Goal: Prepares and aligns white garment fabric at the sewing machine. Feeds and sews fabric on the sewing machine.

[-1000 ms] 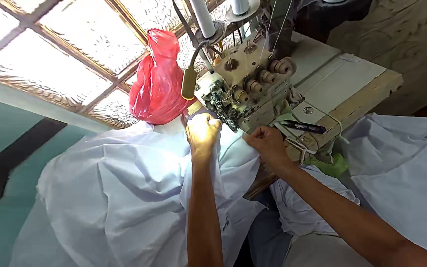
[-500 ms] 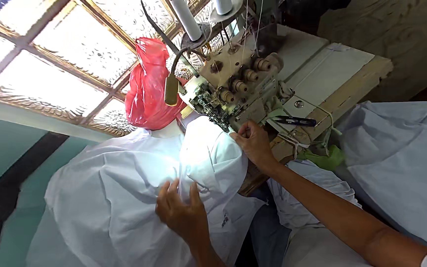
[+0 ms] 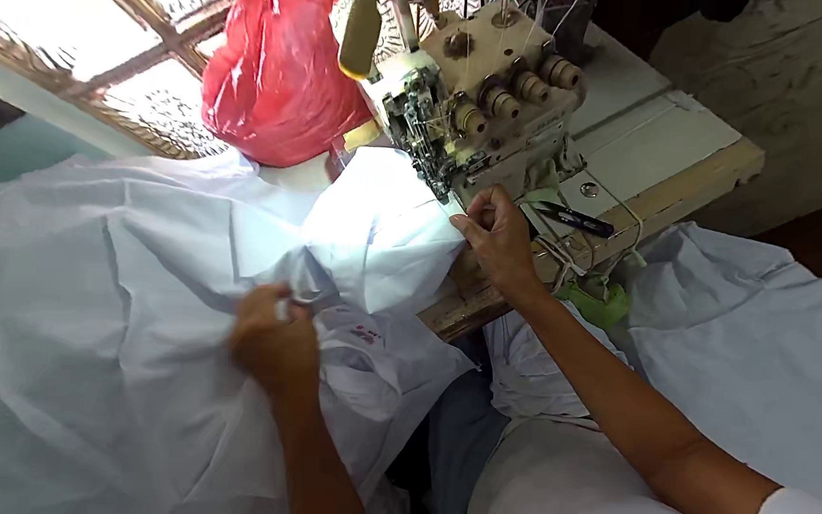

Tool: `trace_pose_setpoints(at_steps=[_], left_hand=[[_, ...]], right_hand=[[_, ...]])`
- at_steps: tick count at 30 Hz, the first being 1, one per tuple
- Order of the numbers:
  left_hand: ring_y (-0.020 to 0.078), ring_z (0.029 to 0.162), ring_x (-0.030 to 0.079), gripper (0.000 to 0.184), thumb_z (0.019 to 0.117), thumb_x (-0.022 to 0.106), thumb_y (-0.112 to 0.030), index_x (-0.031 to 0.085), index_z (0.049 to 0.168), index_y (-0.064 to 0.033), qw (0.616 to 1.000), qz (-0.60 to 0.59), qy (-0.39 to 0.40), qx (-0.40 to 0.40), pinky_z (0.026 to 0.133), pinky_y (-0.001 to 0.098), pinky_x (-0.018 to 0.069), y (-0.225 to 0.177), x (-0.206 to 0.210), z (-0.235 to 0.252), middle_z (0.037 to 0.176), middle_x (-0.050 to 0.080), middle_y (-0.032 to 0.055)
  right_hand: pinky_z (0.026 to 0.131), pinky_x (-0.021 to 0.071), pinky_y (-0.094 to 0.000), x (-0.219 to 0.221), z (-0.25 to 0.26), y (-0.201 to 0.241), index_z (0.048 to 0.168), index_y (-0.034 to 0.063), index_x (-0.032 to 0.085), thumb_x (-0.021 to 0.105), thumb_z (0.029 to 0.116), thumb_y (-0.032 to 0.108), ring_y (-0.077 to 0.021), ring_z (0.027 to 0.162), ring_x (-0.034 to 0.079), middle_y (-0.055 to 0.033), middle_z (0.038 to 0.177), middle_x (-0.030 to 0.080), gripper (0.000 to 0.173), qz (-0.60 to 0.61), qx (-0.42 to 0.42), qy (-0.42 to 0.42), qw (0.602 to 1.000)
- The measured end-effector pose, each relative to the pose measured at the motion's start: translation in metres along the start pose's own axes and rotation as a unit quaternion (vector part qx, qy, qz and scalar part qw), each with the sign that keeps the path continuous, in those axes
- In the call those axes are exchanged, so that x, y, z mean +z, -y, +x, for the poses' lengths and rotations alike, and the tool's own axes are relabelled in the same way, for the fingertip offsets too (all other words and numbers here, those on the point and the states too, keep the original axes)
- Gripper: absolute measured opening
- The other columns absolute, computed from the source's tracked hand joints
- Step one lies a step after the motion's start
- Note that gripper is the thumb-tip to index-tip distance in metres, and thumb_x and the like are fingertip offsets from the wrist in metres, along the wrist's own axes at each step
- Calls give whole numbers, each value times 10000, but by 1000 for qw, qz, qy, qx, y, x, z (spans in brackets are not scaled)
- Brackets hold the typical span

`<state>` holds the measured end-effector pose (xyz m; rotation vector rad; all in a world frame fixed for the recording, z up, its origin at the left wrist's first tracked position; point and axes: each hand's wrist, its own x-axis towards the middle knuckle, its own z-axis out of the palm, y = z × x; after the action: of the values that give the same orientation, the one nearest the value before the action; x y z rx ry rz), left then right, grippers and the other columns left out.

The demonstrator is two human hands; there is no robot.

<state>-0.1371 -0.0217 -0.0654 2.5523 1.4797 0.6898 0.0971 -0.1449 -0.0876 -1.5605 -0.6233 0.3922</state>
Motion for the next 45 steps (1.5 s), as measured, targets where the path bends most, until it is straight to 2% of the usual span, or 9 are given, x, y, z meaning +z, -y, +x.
trace_pose_setpoints(at_steps=[6,9,13,20,24,27,31,36,45], left_hand=[[543,1049,649,271,1009,517,-68,685,1178,61,998,-24,65,5,864,746,438,24,46,-19,1134,676,323],[519,1022,662,290,1019,492,-86,683,1166,76,999,-42,9,24,862,711,451,29,52,-25,1136,680,311],[518,978,660,291,1031,484,-107,675,1166,66,997,-65,-18,37,830,699,460,32,57,-30,1130,675,301],[472,980,677,293,1027,480,-101,678,1181,49,994,-87,-40,46,843,660,482,29,56,-35,1145,682,275],[456,965,682,293,1029,480,-100,684,1189,36,994,-89,-47,46,840,643,492,29,58,-35,1142,689,259],[456,947,685,286,1020,491,-83,692,1186,35,993,-98,-54,45,839,644,487,28,58,-34,1126,694,261],[466,938,682,266,1007,519,-65,698,1175,37,992,-103,-56,53,837,645,484,29,60,-32,1097,692,270],[445,928,688,261,994,533,-53,711,1163,35,992,-100,-58,49,848,632,484,29,61,-31,1081,701,260],[496,1016,645,261,987,543,-50,707,1159,57,992,-96,-68,51,854,638,484,29,61,-29,1102,664,298]], right_hand=[[576,492,-284,-12,-5,3,1067,44,588,662,998,171,-106,591,572,-27,731,606,163,-163,-91,25,982],[748,505,-495,-12,-37,14,1110,2,633,590,1037,217,-312,776,633,-146,871,636,231,-374,-271,-9,887],[848,469,-471,24,-70,-2,908,75,715,684,920,374,-290,808,625,-100,843,657,301,-377,-437,-5,816],[817,506,-510,46,-68,15,942,23,742,696,874,76,-298,912,678,-131,980,726,98,-287,-298,141,900],[525,447,-257,11,-52,43,1083,53,544,472,1044,134,-81,593,519,-42,789,565,116,-143,-99,207,963],[539,440,-207,-6,-22,40,1087,52,543,505,1059,153,-27,555,484,4,719,538,111,-171,-70,115,976],[663,493,-401,-6,4,26,1053,-41,618,712,924,126,-210,706,603,-120,829,635,231,-344,-164,-8,925],[867,520,-528,-2,-11,24,1163,19,697,578,968,-26,-406,1031,625,-220,1132,633,233,-434,-333,59,835],[709,530,-514,7,4,38,943,-26,743,714,908,188,-367,830,681,-206,881,683,219,-455,-283,84,840]])
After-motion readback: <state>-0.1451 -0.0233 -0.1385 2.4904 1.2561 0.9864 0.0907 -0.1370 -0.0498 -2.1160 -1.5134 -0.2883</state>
